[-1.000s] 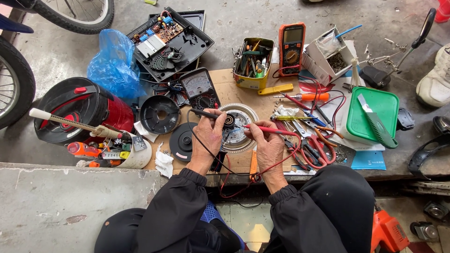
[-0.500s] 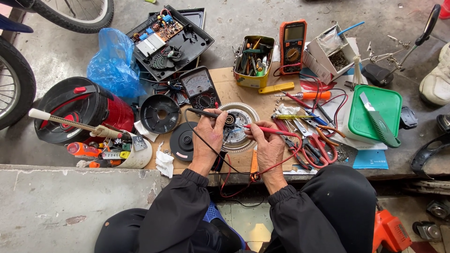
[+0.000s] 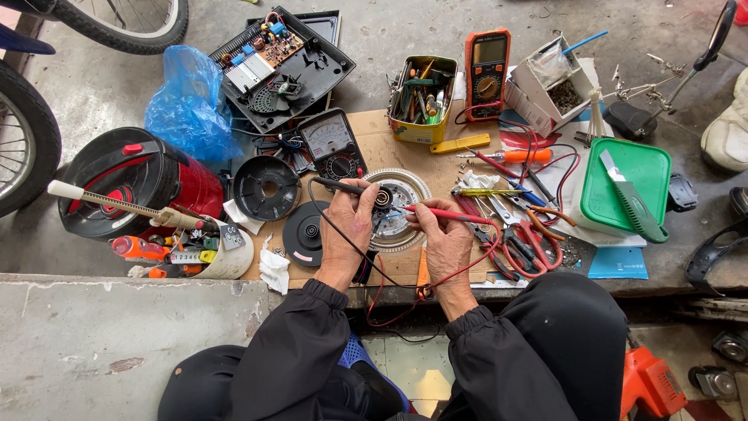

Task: Testing and repairing an electrical motor component using multimeters, pliers, and other hand tools to diagnose circuit issues.

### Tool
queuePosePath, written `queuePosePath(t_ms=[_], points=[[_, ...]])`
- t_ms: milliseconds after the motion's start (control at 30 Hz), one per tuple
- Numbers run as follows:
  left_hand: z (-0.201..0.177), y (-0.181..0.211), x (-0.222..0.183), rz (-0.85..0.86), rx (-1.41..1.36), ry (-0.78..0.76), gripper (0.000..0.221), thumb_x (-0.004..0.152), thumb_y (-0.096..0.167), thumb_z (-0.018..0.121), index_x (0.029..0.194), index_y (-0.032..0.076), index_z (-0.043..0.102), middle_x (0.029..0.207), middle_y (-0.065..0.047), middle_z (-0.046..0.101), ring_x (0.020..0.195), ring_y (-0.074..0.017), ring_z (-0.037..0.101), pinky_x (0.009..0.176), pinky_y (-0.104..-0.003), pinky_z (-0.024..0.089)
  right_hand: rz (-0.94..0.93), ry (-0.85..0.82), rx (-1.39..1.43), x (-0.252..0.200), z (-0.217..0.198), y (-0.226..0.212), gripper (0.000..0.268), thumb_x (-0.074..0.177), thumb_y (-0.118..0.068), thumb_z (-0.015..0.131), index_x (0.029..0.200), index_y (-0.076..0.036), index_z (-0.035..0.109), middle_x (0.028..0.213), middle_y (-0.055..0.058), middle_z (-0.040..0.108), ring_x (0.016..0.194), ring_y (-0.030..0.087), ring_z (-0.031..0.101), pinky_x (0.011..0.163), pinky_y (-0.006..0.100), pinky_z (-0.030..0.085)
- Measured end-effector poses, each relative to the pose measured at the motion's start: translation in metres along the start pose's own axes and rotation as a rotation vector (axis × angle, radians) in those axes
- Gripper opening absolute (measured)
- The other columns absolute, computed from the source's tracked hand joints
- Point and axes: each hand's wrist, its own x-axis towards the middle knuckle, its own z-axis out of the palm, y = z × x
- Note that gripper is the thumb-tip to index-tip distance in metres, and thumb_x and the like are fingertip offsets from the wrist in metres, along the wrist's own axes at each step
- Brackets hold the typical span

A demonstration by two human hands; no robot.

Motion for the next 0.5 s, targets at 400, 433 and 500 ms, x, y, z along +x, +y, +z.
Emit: queuePosePath(t_ms=[400, 433, 500], points=[[-0.002, 0.0, -0.002, 0.011, 0.0, -0.007, 0.025, 0.109, 0.05, 0.068, 0.112, 0.025, 0.072, 0.093, -0.014, 0.086, 0.107, -0.0432, 0.081, 0.092, -0.056, 0.061, -0.044, -0.018, -0.11, -0.003, 0.003, -0.014, 0.017, 0.102, -0.018, 0.084, 0.111, -0.004, 0.078, 0.086, 0.015, 0.081, 0.078, 0.015, 0.078, 0.076, 0.027, 0.065], [-0.002, 0.0, -0.001, 0.011, 0.0, -0.007, 0.025, 0.109, 0.05, 0.068, 0.112, 0.025, 0.072, 0.093, -0.014, 0.086, 0.107, -0.0432, 0.081, 0.092, -0.056, 0.061, -0.045, -0.019, -0.11, -0.003, 0.003, -0.014, 0.017, 0.102, -0.018, 0.084, 0.111, -0.004, 0.078, 0.086, 0.015, 0.081, 0.078, 0.015, 0.078, 0.076, 0.027, 0.065], [-0.001, -0.001, -0.001, 0.014, 0.005, -0.007, 0.024, 0.109, 0.049, 0.069, 0.111, 0.026, 0.072, 0.092, -0.014, 0.086, 0.106, -0.0431, 0.081, 0.092, -0.056, 0.061, -0.057, -0.012, -0.129, -0.004, 0.004, -0.014, 0.016, 0.101, -0.018, 0.085, 0.109, -0.005, 0.078, 0.083, 0.014, 0.082, 0.074, 0.013, 0.075, 0.074, 0.026, 0.063]])
